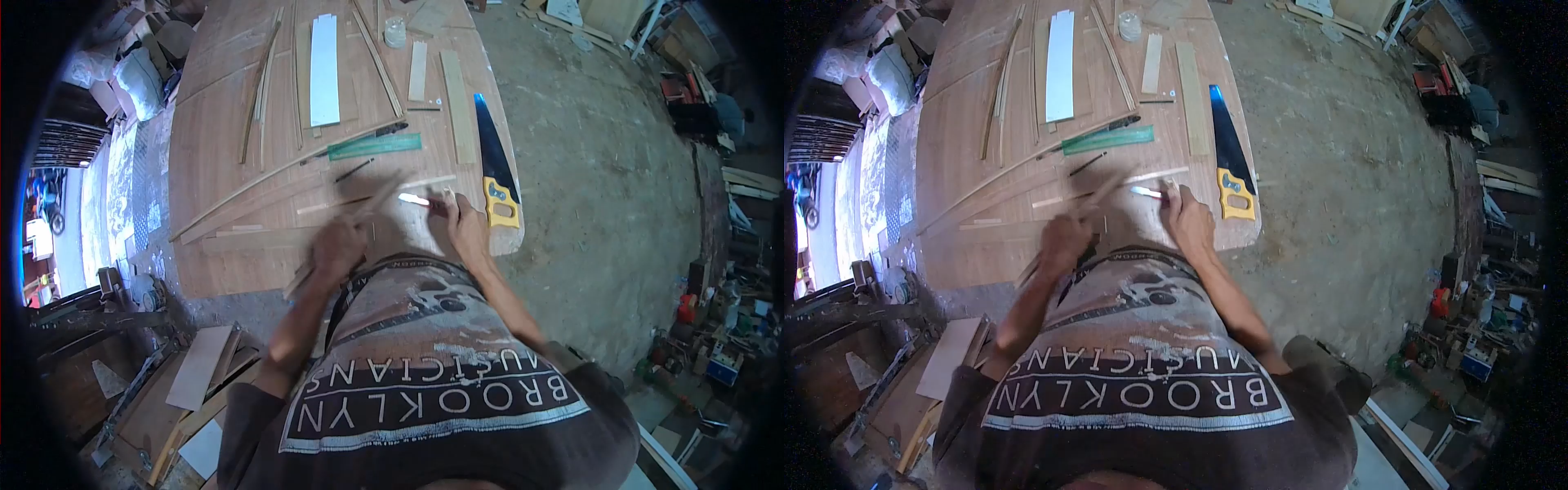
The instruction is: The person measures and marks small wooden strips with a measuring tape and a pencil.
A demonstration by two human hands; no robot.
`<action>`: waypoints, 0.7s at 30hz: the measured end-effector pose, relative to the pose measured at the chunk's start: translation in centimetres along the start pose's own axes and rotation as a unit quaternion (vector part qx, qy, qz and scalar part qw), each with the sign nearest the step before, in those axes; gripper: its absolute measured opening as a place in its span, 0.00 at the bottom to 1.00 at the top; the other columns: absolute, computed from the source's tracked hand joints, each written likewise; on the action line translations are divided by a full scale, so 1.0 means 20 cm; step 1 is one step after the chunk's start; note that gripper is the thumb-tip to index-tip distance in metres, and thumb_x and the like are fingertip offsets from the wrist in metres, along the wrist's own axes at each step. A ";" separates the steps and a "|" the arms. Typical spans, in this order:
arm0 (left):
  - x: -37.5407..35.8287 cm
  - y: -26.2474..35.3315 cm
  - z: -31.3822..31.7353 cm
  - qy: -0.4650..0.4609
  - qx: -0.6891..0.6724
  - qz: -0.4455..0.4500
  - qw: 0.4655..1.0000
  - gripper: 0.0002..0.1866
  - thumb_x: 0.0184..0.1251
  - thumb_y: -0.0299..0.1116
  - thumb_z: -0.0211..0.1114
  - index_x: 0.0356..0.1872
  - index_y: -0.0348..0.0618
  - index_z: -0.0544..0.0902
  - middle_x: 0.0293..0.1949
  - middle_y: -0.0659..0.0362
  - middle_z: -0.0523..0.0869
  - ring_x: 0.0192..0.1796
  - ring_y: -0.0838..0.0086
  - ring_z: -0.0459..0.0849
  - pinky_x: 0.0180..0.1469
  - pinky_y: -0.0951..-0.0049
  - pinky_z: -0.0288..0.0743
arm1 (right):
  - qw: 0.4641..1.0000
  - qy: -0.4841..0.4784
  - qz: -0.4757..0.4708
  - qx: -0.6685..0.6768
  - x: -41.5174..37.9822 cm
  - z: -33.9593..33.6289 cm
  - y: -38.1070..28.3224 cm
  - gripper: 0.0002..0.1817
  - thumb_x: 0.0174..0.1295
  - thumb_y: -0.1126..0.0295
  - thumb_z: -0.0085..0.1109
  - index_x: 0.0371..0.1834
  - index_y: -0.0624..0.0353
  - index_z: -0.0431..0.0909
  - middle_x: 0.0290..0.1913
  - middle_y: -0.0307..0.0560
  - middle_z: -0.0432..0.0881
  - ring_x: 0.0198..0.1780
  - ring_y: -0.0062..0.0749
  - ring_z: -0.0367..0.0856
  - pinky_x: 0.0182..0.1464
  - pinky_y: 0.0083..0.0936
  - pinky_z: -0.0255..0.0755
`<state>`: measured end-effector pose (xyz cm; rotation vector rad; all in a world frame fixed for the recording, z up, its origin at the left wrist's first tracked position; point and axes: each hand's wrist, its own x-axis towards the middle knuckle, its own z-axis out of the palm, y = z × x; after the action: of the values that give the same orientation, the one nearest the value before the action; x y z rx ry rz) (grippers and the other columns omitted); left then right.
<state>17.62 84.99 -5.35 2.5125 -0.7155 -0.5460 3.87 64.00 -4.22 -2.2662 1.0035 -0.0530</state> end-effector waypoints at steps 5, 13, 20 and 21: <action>0.08 0.21 0.03 -0.038 0.050 -0.014 0.998 0.25 0.69 0.55 0.53 0.43 0.42 0.83 0.30 0.40 0.85 0.39 0.43 0.84 0.44 0.48 0.76 | 0.996 0.069 -0.056 0.026 0.08 -0.09 -0.22 0.18 0.69 0.56 0.47 0.52 0.57 0.76 0.32 0.68 0.82 0.38 0.66 0.81 0.40 0.56 0.71; 0.22 -0.09 -0.10 0.036 -0.069 -0.004 0.997 0.19 0.71 0.49 0.55 0.43 0.43 0.78 0.34 0.40 0.84 0.41 0.42 0.83 0.42 0.48 0.75 | 0.998 -0.029 -0.043 0.024 0.58 0.26 0.33 0.20 0.60 0.65 0.57 0.51 0.68 0.74 0.40 0.70 0.82 0.46 0.62 0.81 0.49 0.46 0.75; 0.16 -0.04 -0.09 0.059 -0.203 0.058 0.976 0.14 0.72 0.39 0.57 0.37 0.36 0.76 0.25 0.45 0.77 0.28 0.57 0.77 0.33 0.63 0.70 | 0.986 0.142 -0.084 -0.005 0.95 0.19 0.05 0.25 0.55 0.62 0.64 0.53 0.68 0.75 0.38 0.64 0.83 0.43 0.56 0.83 0.46 0.44 0.76; 0.16 -0.04 -0.09 0.068 -0.227 0.064 0.969 0.14 0.73 0.38 0.57 0.36 0.35 0.76 0.21 0.50 0.74 0.24 0.66 0.72 0.31 0.66 0.68 | 0.979 0.128 -0.114 0.107 0.96 0.14 -0.01 0.23 0.58 0.62 0.64 0.52 0.67 0.77 0.37 0.59 0.84 0.41 0.50 0.84 0.43 0.39 0.76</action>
<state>21.26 84.36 -5.08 2.0400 -0.6151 -0.4289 18.44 52.62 -10.36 -2.1996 0.8132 -0.5366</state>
